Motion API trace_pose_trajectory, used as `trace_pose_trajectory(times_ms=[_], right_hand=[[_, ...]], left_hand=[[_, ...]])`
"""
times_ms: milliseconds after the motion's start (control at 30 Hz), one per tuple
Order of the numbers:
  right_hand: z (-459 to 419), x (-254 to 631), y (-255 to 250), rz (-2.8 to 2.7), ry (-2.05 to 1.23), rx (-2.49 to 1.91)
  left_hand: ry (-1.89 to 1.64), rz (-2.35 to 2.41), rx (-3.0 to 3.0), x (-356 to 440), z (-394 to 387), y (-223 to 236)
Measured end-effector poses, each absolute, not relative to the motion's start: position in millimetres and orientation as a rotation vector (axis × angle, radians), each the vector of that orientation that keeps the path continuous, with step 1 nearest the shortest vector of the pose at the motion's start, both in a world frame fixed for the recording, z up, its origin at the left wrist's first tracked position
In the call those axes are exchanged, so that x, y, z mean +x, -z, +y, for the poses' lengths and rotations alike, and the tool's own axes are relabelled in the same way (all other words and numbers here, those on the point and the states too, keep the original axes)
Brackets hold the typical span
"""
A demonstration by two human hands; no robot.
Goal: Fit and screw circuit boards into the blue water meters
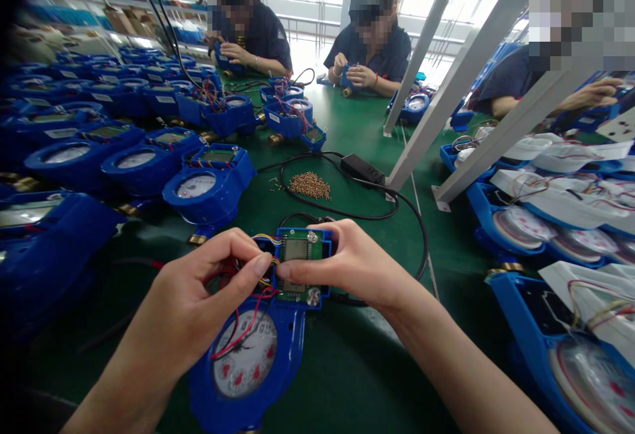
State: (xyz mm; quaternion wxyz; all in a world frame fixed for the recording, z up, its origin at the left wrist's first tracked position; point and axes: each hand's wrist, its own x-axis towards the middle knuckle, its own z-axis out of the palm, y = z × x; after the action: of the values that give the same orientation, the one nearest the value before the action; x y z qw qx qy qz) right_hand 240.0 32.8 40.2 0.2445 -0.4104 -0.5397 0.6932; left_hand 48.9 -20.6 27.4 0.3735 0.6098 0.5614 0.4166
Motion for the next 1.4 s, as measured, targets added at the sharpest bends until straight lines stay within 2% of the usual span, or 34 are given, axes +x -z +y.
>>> trace_pose_trajectory(times_ms=[600,1400], right_hand=[[36.3,242.9,-39.1,-1.501,-1.926,-1.080],[37.5,244.5,-38.8,-1.528,-1.940,-1.004]], left_hand=[[-0.953,1.400,1.725,42.0,-21.2,-21.7],[-1.084,1.293,1.903,41.3,-17.7,-14.4]])
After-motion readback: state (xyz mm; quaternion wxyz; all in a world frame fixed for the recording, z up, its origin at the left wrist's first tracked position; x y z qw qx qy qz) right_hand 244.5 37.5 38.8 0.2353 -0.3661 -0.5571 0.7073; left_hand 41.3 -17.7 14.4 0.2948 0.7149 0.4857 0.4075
